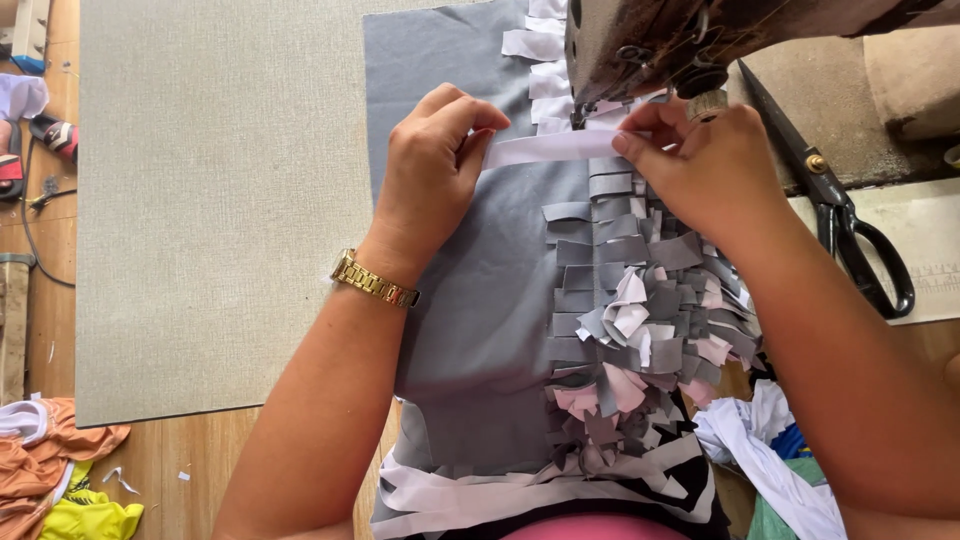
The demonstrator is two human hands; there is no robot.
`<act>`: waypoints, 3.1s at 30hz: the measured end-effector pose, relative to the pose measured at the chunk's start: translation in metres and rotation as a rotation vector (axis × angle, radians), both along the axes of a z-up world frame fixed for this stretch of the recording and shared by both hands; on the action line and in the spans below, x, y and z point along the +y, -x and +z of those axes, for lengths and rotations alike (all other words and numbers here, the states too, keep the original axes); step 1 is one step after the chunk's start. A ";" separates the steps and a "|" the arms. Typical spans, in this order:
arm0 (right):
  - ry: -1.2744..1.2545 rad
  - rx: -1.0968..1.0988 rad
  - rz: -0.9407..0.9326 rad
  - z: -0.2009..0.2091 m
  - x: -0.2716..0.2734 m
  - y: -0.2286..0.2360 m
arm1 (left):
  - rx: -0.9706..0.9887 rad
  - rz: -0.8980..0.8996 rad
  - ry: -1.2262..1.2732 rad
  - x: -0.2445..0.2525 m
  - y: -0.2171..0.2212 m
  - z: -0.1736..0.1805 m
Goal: Sewing small white fabric strips onto a larger grey fabric base using an industrial sewing machine and trimming with scissors.
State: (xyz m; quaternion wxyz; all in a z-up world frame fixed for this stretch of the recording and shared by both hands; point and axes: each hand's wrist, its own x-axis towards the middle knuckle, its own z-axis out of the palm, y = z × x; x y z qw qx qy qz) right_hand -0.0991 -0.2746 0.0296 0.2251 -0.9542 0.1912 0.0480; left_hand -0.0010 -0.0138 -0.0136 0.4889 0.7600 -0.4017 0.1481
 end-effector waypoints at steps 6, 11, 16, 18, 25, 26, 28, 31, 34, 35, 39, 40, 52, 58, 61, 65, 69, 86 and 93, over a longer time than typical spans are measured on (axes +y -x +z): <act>-0.115 -0.075 -0.089 -0.002 0.010 -0.016 | -0.041 0.023 -0.125 -0.002 -0.006 -0.015; -0.024 0.094 -0.058 -0.006 0.012 -0.022 | -0.178 0.196 -0.286 -0.011 -0.002 -0.018; -0.572 -0.101 -0.262 -0.017 0.001 -0.027 | -0.428 0.170 -0.323 -0.028 0.017 -0.012; -0.953 -0.109 -0.403 -0.016 -0.004 -0.023 | -0.441 0.041 -0.299 -0.036 0.026 -0.011; 0.053 -0.348 0.257 -0.012 0.002 0.014 | -0.339 -0.190 -0.456 -0.034 0.031 -0.015; 0.185 -0.514 0.569 -0.026 -0.002 0.017 | -0.313 -0.213 -0.420 -0.033 0.031 -0.012; 0.204 -0.624 0.640 -0.038 -0.005 0.019 | -0.294 -0.220 -0.420 -0.031 0.031 -0.011; 0.196 -0.762 0.706 -0.046 -0.006 0.019 | -0.252 -0.227 -0.399 -0.027 0.030 -0.010; 0.133 -0.809 0.663 -0.047 -0.007 0.021 | -0.299 -0.189 -0.392 -0.026 0.025 -0.016; 0.088 -0.835 0.625 -0.048 -0.004 0.021 | -0.369 -0.144 -0.418 -0.023 0.022 -0.018; 0.096 -0.830 0.631 -0.051 -0.007 0.020 | -0.359 -0.133 -0.462 -0.024 0.021 -0.021; 0.112 -0.828 0.629 -0.052 -0.006 0.020 | -0.350 -0.130 -0.479 -0.024 0.022 -0.019; 0.175 -0.851 0.658 -0.052 -0.010 0.011 | -0.361 -0.096 -0.540 -0.026 0.024 -0.015; 0.155 -0.851 0.637 -0.054 -0.012 0.007 | -0.376 -0.071 -0.544 -0.028 0.022 -0.017; 0.152 -0.865 0.638 -0.050 -0.015 0.003 | -0.406 -0.056 -0.551 -0.029 0.019 -0.015; 0.132 -0.879 0.644 -0.047 -0.014 0.002 | -0.441 -0.020 -0.549 -0.030 0.018 -0.020; 0.068 -0.823 0.681 -0.050 -0.028 0.005 | -0.444 -0.002 -0.535 -0.032 0.017 -0.025; 0.381 -0.021 -0.224 0.015 -0.068 0.163 | 0.005 0.142 -0.264 0.017 -0.033 -0.026; 0.474 -0.072 -0.099 -0.035 -0.113 0.196 | 0.536 0.013 -0.137 0.036 -0.018 0.023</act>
